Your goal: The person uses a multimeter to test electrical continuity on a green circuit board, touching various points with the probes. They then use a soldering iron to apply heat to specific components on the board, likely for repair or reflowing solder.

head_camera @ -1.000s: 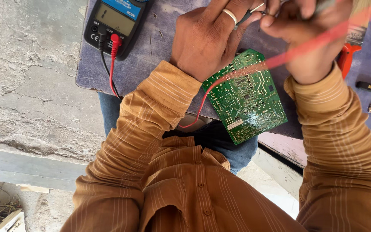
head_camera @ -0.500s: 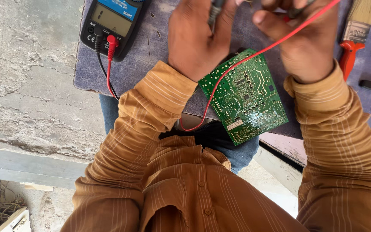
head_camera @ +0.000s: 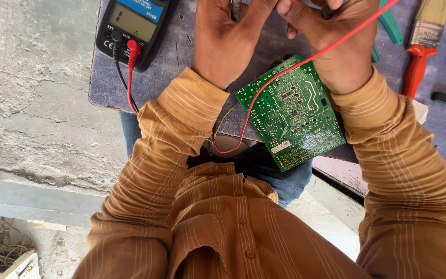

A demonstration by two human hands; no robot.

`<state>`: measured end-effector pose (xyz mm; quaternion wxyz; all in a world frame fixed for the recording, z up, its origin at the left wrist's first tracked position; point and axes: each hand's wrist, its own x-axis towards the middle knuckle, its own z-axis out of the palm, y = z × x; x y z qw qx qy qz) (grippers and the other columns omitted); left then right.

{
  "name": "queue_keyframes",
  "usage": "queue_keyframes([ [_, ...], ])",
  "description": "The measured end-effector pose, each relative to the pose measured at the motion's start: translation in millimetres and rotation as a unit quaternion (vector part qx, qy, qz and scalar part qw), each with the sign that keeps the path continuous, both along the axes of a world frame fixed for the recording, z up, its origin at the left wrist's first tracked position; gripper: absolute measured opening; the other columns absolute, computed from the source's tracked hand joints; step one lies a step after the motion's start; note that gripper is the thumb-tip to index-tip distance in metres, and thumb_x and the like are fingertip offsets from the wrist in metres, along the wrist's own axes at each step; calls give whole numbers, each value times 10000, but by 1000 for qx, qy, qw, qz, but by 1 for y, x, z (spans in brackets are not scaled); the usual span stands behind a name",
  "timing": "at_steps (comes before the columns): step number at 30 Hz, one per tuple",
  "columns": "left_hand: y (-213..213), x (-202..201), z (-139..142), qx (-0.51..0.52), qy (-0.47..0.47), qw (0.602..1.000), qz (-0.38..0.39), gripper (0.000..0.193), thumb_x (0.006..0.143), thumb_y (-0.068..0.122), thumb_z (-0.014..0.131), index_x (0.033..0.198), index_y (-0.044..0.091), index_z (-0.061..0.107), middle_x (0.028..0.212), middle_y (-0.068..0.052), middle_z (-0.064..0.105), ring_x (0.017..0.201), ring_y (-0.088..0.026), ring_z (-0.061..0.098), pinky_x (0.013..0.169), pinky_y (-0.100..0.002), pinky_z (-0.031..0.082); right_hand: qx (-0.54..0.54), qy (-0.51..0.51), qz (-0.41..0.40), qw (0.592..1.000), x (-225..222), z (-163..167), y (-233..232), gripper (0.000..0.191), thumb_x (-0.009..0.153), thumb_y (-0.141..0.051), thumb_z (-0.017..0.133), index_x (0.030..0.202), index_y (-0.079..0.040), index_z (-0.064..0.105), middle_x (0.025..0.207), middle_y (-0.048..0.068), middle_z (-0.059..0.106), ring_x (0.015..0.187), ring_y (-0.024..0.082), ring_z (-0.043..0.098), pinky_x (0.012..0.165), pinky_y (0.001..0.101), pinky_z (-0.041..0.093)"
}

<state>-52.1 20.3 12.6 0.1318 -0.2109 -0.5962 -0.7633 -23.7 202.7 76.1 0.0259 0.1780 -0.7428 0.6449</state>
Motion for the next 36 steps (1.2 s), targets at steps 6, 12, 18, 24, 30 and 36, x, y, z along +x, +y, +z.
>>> queue_keyframes([
  [6, 0, -5, -4, 119, -68, 984, -111, 158, 1076, 114, 661, 964, 3, 671, 802, -3, 606, 711, -81, 546, 651, -305, 420, -65, -78, -10, 995, -2, -6, -2, 86, 1090, -47, 767, 1049, -27, 694, 895, 18, 683, 685, 76, 582, 615, 226, 462],
  [12, -8, 0, -10, 73, -193, 973, -108, 250, 1050, 166, 643, 833, 48, 683, 542, 37, 477, 436, -82, 414, 417, -303, 286, -93, -108, 34, 989, -6, -12, 1, 21, 1064, -37, 726, 1076, -22, 721, 990, 47, 741, 734, 81, 603, 653, 218, 446],
  [18, -6, -4, -11, 25, -49, 997, -54, 203, 1076, 105, 681, 891, 26, 651, 764, 6, 604, 667, -66, 563, 602, -257, 443, -29, -83, 21, 996, -7, -6, 3, 27, 1050, -36, 739, 1045, -19, 718, 949, 36, 722, 695, 67, 571, 617, 203, 409],
  [24, -8, 0, -5, -10, 8, 999, -35, 77, 1030, 60, 708, 964, 51, 671, 869, 26, 685, 765, -58, 629, 623, -233, 478, -52, -118, -5, 992, -7, 0, 0, 39, 1008, -24, 746, 1043, -32, 732, 935, 14, 721, 670, 62, 569, 592, 200, 400],
  [30, -8, 1, -2, -52, 5, 999, -1, 115, 1008, 89, 795, 971, 51, 693, 828, 28, 644, 651, -38, 520, 580, -224, 401, -41, -94, 10, 995, -6, 4, 1, 37, 1045, -13, 755, 1065, -30, 729, 901, 12, 712, 676, 65, 567, 608, 204, 401],
  [36, -9, 0, -3, -6, 19, 1000, -21, 149, 988, 87, 791, 1029, 32, 658, 974, 9, 682, 921, -85, 665, 856, -279, 563, 27, -83, -8, 996, -3, 6, -1, 93, 1019, -81, 789, 1002, -48, 704, 853, -24, 646, 612, 42, 503, 555, 188, 334],
])
